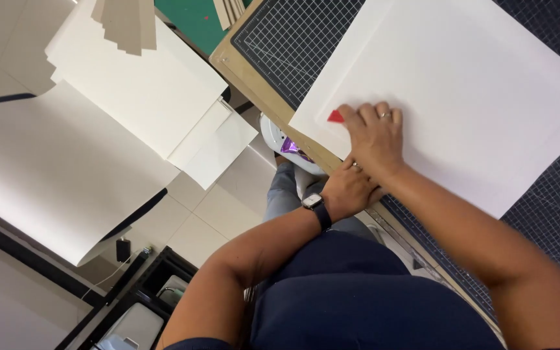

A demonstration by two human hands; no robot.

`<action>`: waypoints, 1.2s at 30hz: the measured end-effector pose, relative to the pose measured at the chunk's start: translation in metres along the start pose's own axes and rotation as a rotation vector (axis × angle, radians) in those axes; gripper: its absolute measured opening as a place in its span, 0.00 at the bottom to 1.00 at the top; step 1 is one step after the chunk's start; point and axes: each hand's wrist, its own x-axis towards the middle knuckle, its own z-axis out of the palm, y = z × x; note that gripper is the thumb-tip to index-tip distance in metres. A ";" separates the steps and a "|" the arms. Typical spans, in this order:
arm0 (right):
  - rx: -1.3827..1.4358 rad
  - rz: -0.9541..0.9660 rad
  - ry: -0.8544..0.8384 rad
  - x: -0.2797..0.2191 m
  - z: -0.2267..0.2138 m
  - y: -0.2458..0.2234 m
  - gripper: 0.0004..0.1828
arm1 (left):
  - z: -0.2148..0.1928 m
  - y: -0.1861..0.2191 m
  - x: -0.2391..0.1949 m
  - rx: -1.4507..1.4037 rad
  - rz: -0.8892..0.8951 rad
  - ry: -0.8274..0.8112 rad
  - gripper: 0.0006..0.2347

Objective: Smoothing a white sheet on a cutting mat, placing cardboard strips, and applying glue with a roller.

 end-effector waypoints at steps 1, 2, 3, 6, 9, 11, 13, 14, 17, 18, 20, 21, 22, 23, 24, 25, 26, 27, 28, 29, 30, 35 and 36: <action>-0.011 -0.003 0.052 0.008 -0.014 -0.002 0.14 | 0.005 0.002 -0.004 0.037 0.004 -0.040 0.20; -0.012 -0.001 0.050 0.013 -0.009 0.011 0.14 | 0.012 0.001 -0.008 0.035 0.004 -0.040 0.20; -0.119 0.011 0.113 0.019 -0.004 0.023 0.15 | 0.019 -0.001 -0.013 0.069 0.004 -0.100 0.20; -0.096 -0.007 0.112 0.004 0.013 0.021 0.23 | 0.028 -0.007 -0.017 0.072 0.007 -0.102 0.21; 0.006 -0.091 0.057 -0.005 0.004 0.009 0.22 | 0.051 -0.009 -0.030 0.039 0.021 -0.069 0.21; -0.023 -0.157 0.091 0.005 -0.001 0.010 0.14 | 0.059 -0.015 -0.031 0.059 0.041 -0.081 0.24; -0.062 -0.142 0.139 0.011 0.002 0.011 0.10 | 0.054 -0.013 -0.030 0.046 0.038 -0.046 0.23; -0.058 -0.143 0.136 0.001 0.005 0.010 0.10 | 0.048 -0.009 -0.029 0.046 0.033 -0.049 0.23; -0.021 -0.261 0.117 -0.004 0.005 0.008 0.21 | 0.035 -0.006 -0.020 -0.011 0.071 0.046 0.20; -0.027 -0.284 0.163 0.006 0.000 0.007 0.15 | 0.034 -0.005 -0.017 0.025 0.056 0.000 0.21; -0.024 -0.311 0.203 0.016 -0.001 0.005 0.08 | 0.034 -0.004 -0.020 0.062 0.031 -0.049 0.21; -0.043 -0.321 0.217 0.017 0.002 0.006 0.08 | 0.036 -0.005 -0.023 0.081 0.023 -0.106 0.23; -0.062 -0.331 0.231 0.018 0.005 0.007 0.09 | 0.038 -0.006 -0.025 0.099 0.015 -0.163 0.24; -0.063 -0.334 0.233 0.012 0.001 0.010 0.09 | 0.033 -0.004 -0.023 0.101 0.016 -0.160 0.24; -0.057 -0.373 0.203 0.006 -0.002 0.013 0.09 | 0.028 -0.002 -0.021 0.105 0.013 -0.175 0.24; -0.049 -0.416 0.173 0.002 -0.006 0.015 0.09 | 0.023 0.000 -0.018 0.110 0.007 -0.189 0.25; -0.049 -0.422 0.176 0.014 -0.013 0.012 0.09 | 0.016 -0.001 -0.015 0.115 0.005 -0.185 0.25; -0.160 -0.461 0.189 0.022 -0.021 0.007 0.11 | 0.009 0.001 -0.015 0.085 0.017 -0.192 0.24; -0.272 -0.498 0.203 0.031 -0.028 0.003 0.16 | 0.003 0.003 -0.014 0.055 0.030 -0.200 0.24; -0.273 -0.501 0.203 0.039 -0.025 0.002 0.16 | 0.004 0.002 -0.014 0.055 0.029 -0.197 0.24; -0.205 -0.421 0.120 0.048 -0.023 0.001 0.17 | 0.005 0.002 -0.014 0.071 0.041 -0.189 0.24; 0.019 0.061 0.076 -0.003 -0.041 0.082 0.32 | -0.036 0.010 -0.016 0.237 0.132 -0.296 0.26; 0.039 0.164 0.197 -0.039 -0.060 0.108 0.32 | -0.035 0.011 -0.027 0.160 0.104 -0.250 0.26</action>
